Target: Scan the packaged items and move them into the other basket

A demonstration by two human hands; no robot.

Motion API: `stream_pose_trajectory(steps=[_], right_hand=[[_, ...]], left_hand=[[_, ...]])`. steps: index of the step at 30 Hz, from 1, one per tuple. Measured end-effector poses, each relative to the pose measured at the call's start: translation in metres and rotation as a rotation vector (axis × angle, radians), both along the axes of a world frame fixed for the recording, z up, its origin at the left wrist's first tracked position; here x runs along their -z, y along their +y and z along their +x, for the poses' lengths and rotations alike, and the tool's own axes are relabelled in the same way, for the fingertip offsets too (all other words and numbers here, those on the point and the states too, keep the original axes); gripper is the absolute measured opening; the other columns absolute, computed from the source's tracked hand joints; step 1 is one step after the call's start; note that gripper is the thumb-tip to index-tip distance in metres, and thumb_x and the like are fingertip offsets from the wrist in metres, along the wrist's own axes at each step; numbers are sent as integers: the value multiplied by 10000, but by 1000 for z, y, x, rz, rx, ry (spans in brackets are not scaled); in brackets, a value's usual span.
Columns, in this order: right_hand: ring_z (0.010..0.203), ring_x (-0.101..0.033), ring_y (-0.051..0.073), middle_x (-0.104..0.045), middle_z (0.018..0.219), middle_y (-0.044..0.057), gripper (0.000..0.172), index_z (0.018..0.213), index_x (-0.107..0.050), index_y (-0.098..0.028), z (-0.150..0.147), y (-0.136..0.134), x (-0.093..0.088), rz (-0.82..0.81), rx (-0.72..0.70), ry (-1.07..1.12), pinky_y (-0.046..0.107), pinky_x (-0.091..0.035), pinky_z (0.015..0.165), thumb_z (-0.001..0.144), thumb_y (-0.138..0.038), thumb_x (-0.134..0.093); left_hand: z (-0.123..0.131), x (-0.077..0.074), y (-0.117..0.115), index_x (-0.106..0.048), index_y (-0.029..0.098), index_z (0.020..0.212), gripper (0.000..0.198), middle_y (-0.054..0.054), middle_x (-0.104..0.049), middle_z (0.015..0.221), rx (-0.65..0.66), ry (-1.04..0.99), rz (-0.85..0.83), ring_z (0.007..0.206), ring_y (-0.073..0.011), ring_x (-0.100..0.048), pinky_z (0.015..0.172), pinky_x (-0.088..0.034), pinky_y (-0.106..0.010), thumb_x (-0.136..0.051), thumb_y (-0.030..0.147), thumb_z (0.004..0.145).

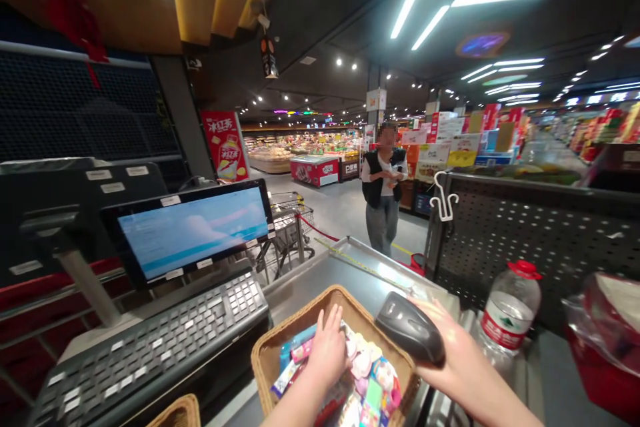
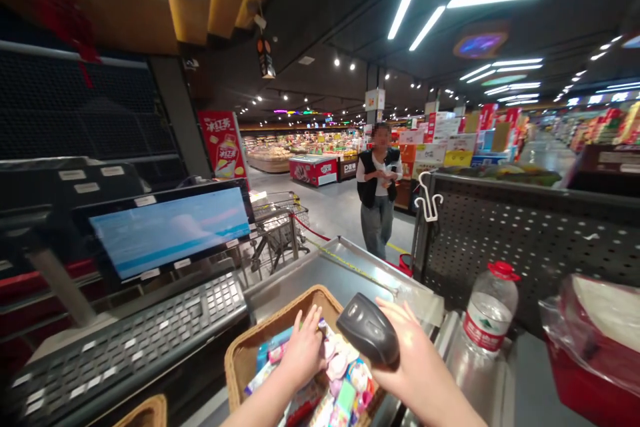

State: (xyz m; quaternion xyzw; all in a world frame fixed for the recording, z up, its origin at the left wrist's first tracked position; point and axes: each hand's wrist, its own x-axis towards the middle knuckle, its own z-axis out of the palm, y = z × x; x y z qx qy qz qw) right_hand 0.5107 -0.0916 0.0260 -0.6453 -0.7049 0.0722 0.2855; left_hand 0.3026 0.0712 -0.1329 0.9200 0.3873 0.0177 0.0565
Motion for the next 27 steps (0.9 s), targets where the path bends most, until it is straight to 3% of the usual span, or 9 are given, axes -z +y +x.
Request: stream_pose_trajectory(steps=[8,19,23,27], right_hand=[[1375,-482,370,-628,1365,158,571,1311,-606,-172,19,9,7,41,-18,7,653,-193,1212,746,-252,-630],[1385,-464,397,-633,1339,195,586,1266,-626,-119,10,12,10,22,-74,27,676,-163,1212,684,-193,-618],[1383,-463,407,-629,1348,198,612,1280,-621,-114,10,13,11,22,-77,19,681,-170,1209,673,-192,-624],[1376,-474,401,-628,1358,185,622,1308,-608,-135,10,14,12,49,-97,-4,678,-178,1208,690,-210,-626]], left_hand=[[15,13,13,-769,136,1017,390,-170,-278,1610,-35,44,-64,1513,-345,-181,1227,-99,-583,-597,379,765],[5,13,15,-780,167,1031,411,-170,-501,1488,-9,3,-62,1488,-358,-261,1225,-70,-598,-568,394,762],[-5,4,11,-752,171,1091,410,-168,-541,1453,31,-57,-34,1483,-328,-286,1228,-56,-595,-572,401,803],[-28,-19,11,-752,214,983,269,-104,-493,1508,98,-133,44,1485,-297,-291,1231,-39,-598,-612,391,837]])
